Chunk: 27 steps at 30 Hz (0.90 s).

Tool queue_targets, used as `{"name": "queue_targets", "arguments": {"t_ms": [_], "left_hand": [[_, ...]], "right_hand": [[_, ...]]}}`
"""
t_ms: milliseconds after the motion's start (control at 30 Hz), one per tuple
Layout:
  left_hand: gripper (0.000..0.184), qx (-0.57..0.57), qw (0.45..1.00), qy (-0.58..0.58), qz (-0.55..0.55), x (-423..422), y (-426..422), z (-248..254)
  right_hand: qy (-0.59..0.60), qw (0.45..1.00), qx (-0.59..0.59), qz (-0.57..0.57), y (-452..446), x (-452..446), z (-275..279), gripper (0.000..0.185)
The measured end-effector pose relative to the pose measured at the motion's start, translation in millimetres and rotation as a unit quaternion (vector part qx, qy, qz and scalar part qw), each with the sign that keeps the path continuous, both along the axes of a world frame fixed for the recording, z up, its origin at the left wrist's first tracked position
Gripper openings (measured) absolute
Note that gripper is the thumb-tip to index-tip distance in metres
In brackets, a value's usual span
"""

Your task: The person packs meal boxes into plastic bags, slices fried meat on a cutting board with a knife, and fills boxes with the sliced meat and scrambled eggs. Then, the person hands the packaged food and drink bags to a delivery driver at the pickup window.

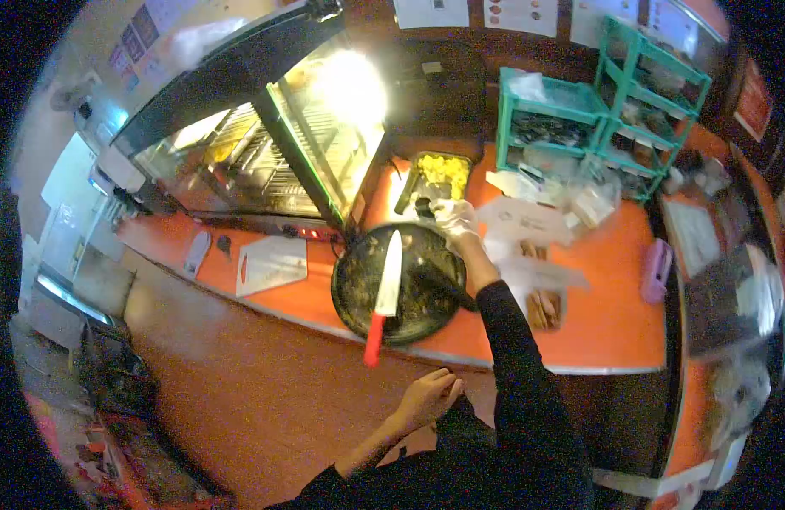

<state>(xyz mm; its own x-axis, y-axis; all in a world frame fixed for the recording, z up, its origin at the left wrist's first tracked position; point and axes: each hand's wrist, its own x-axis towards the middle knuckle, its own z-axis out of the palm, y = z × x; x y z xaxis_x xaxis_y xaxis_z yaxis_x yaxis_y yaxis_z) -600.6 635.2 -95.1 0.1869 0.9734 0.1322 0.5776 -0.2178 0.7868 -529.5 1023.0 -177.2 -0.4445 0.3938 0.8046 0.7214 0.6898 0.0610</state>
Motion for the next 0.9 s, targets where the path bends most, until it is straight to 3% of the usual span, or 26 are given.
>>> {"name": "queue_targets", "arguments": {"t_ms": [33, 67, 100, 167, 200, 300, 333, 367, 433, 500, 567, 633, 667, 700, 767, 900], "left_hand": [[0.018, 0.01, 1.0, -0.01, -0.008, -9.4, 22.8, 5.0], [0.016, 0.016, 1.0, -0.012, -0.01, -19.8, 40.5, 3.6], [0.016, 0.012, 1.0, -0.011, -0.006, -29.3, 52.5, -2.8], [0.017, 0.089, 0.996, -0.003, 0.016, -49.7, 73.9, -16.5], [0.017, -0.039, 0.998, 0.012, 0.047, -57.2, 85.4, 11.7], [0.018, -0.088, 0.992, -0.073, 0.054, -78.9, 110.5, 9.7], [0.019, -0.08, 0.991, -0.093, 0.055, -82.6, 118.0, 3.8], [0.019, -0.081, 0.991, -0.095, 0.052, -85.1, 124.5, 4.2], [0.019, -0.068, 0.992, -0.097, 0.035, -92.1, 143.8, 7.2], [0.018, -0.085, 0.991, -0.103, 0.022, -96.7, 164.2, 15.5], [0.017, -0.075, 0.995, -0.061, -0.002, -98.4, 178.3, 13.3], [0.016, -0.083, 0.99, -0.115, 0.0, -97.0, 189.2, 11.1], [0.016, -0.094, 0.988, -0.126, 0.003, -96.9, 193.1, 13.0], [0.016, -0.106, 0.985, -0.139, 0.006, -96.0, 195.3, 14.4], [0.016, -0.123, 0.982, -0.142, 0.015, -96.6, 197.8, 11.6], [0.017, -0.105, 0.983, -0.154, 0.005, -100.2, 203.9, 3.6]], "right_hand": [[-0.037, 0.982, -0.183, -0.018, 17.4, -15.3, 8.7, 0.017], [-0.074, 0.931, -0.357, -0.034, 34.3, -30.8, 19.5, 0.041], [-0.114, 0.845, -0.52, -0.047, 54.0, -42.9, 14.1, 0.066], [-0.235, 0.879, -0.414, -0.032, 83.9, -60.1, -32.3, 0.066], [-0.233, 0.848, -0.475, -0.031, 72.7, -60.4, -3.2, 0.063], [-0.272, 0.787, -0.547, -0.087, 90.2, -77.2, -4.8, 0.059], [-0.261, 0.826, -0.498, -0.052, 95.6, -71.4, -5.5, 0.06], [-0.261, 0.825, -0.498, -0.056, 106.9, -67.4, -9.3, 0.06], [-0.117, 0.86, -0.47, -0.159, 137.6, -66.9, -12.1, 0.063], [-0.075, 0.859, -0.442, -0.245, 158.2, -70.7, 3.2, 0.066], [-0.095, 0.855, -0.45, -0.241, 182.5, -75.0, -15.4, 0.069], [-0.099, 0.881, -0.35, -0.304, 192.6, -93.8, -69.0, 0.058], [-0.151, 0.892, -0.304, -0.297, 172.4, -95.1, -46.1, 0.049], [-0.153, 0.892, -0.306, -0.297, 169.8, -97.5, -65.5, 0.049], [-0.295, 0.826, -0.106, -0.469, 173.5, -106.5, -108.4, 0.044], [-0.233, 0.912, -0.158, -0.298, 188.6, -74.7, -135.3, 0.031]]}}
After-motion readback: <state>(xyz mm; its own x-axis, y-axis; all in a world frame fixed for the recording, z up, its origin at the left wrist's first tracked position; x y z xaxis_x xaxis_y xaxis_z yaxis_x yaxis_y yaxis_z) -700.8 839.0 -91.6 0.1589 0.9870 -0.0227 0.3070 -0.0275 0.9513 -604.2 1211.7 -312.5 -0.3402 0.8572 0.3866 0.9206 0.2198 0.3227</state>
